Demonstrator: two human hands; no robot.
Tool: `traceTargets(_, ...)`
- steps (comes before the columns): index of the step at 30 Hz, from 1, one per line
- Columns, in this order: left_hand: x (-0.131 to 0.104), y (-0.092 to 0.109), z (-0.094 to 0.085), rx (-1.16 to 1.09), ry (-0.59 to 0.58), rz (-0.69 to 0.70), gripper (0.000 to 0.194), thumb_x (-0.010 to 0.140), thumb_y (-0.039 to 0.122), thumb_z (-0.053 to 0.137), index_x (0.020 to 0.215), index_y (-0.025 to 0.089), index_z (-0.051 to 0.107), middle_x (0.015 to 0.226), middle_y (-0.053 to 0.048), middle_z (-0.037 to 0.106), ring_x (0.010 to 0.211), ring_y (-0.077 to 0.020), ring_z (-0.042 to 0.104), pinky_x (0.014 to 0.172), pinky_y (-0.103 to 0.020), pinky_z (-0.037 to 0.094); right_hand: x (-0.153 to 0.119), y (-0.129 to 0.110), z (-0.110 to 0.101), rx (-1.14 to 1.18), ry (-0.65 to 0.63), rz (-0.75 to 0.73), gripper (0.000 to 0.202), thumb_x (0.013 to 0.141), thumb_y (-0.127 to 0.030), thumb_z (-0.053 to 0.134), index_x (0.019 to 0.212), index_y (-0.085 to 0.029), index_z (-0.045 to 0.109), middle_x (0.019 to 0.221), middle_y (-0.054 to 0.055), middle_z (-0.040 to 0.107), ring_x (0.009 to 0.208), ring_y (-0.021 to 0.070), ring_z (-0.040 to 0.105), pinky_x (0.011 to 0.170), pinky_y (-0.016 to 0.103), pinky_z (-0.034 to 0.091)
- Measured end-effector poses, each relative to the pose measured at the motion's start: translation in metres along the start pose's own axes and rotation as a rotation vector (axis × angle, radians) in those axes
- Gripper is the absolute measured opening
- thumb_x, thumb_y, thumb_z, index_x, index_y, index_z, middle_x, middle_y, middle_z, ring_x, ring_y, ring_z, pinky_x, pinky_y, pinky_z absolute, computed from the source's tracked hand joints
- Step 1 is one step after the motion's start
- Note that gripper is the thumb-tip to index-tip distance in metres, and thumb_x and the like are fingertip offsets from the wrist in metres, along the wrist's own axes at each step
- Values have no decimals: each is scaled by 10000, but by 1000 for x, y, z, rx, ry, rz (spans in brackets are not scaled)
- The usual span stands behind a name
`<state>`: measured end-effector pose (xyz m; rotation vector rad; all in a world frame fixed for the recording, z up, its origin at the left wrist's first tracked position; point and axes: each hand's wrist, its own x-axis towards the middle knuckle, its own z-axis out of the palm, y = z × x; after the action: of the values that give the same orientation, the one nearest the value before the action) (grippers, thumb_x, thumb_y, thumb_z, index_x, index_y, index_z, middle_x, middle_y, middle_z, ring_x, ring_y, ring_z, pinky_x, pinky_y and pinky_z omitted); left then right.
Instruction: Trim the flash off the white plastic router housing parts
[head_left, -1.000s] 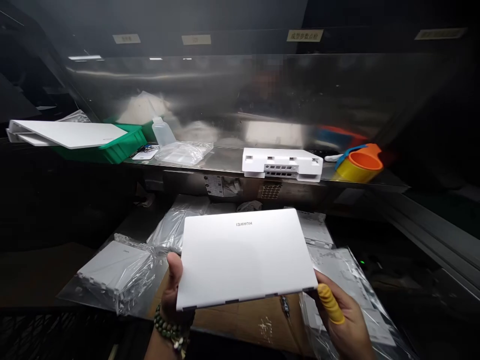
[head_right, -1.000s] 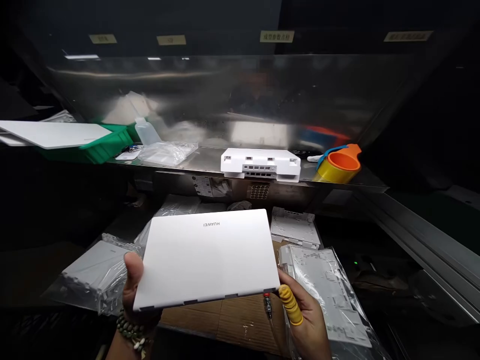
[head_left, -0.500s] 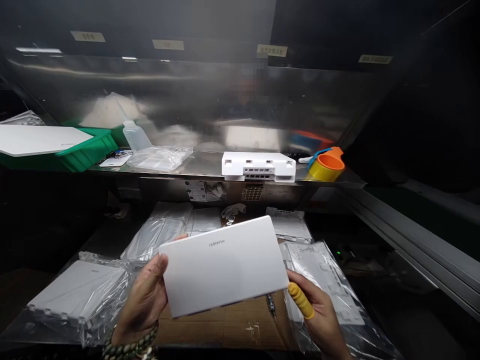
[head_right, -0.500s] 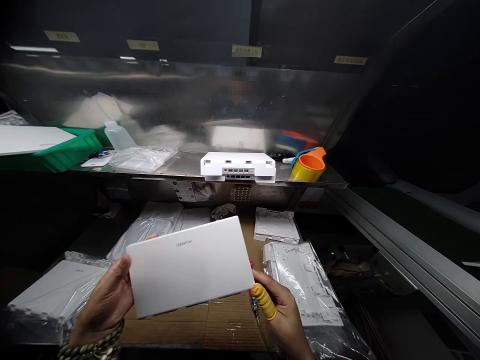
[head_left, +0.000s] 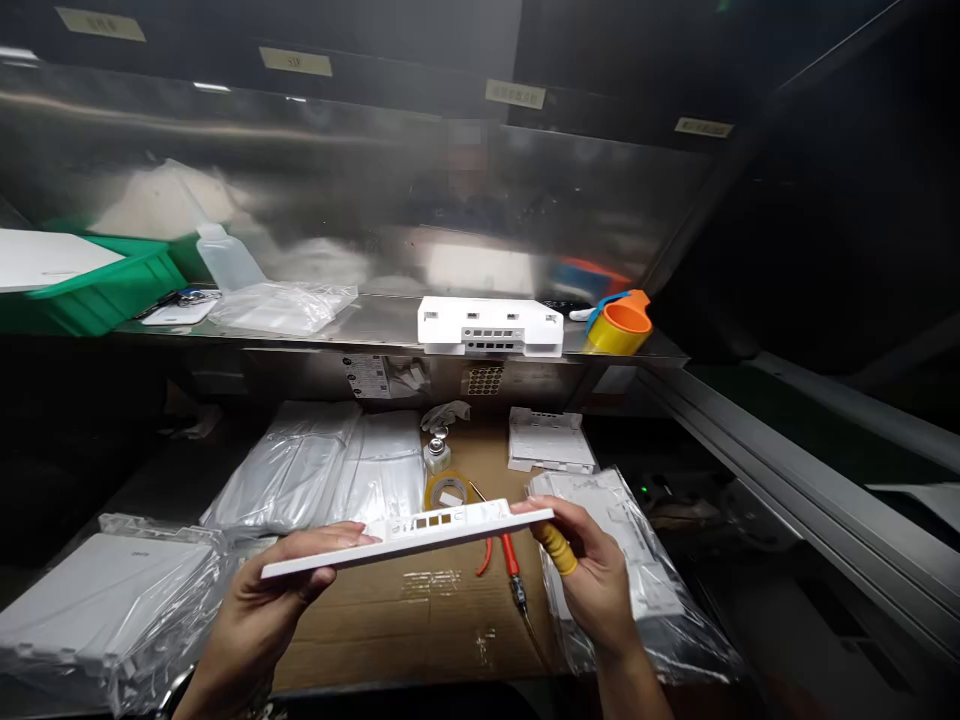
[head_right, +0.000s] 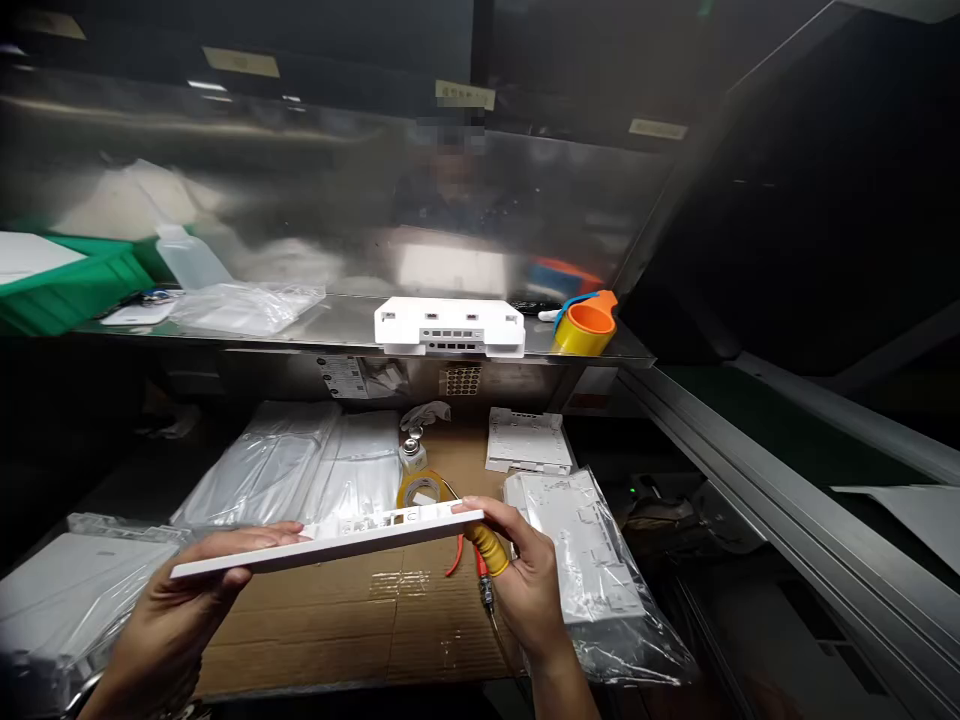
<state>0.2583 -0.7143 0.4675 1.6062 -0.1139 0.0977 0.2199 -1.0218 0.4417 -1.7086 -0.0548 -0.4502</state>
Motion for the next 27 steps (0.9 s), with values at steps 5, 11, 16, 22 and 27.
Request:
traceTargets(5, 3, -2, 0, -37, -51, 53, 215, 784, 477, 809, 821, 266, 824, 862, -75, 810, 1000, -307, 734, 1037, -462, 522, -4, 12, 0, 29, 0, 22, 255, 926, -230, 701, 1169, -303, 729, 1146, 35, 774, 1075, 220, 733, 942, 333, 613)
traceTargets(11, 8, -8, -6, -50, -169, 125, 143, 850, 387, 768, 884, 262, 829, 897, -82, 815, 1004, -296, 742, 1039, -481, 528, -7, 26, -1, 4, 8, 55, 251, 914, -265, 710, 1162, -283, 740, 1184, 47, 762, 1109, 228, 716, 931, 310, 609)
traceTargets(16, 7, -2, -13, 31, -227, 84, 108, 811, 304, 806, 904, 252, 826, 977, -96, 811, 987, -290, 747, 958, -430, 584, -3, 32, 10, 43, -6, 87, 241, 906, -308, 710, 1142, -278, 749, 1168, 56, 767, 1054, 239, 732, 921, 350, 614)
traceTargets(22, -16, -18, -43, 211, 167, -233, 339, 707, 463, 862, 921, 202, 823, 979, -103, 812, 969, -328, 752, 914, -420, 611, 42, 101, 57, -213, -288, 247, 406, 984, -465, 519, 1260, -231, 703, 1254, 92, 732, 1169, 264, 680, 994, 442, 567)
traceTargets(27, -39, -41, -74, 247, 479, -271, 401, 665, 486, 883, 934, 197, 814, 1045, -99, 803, 1060, -353, 722, 1024, -475, 551, 72, 173, 108, -489, -347, 293, 228, 932, -395, 668, 931, -177, 732, 1034, 102, 740, 1095, 250, 658, 1033, 497, 491)
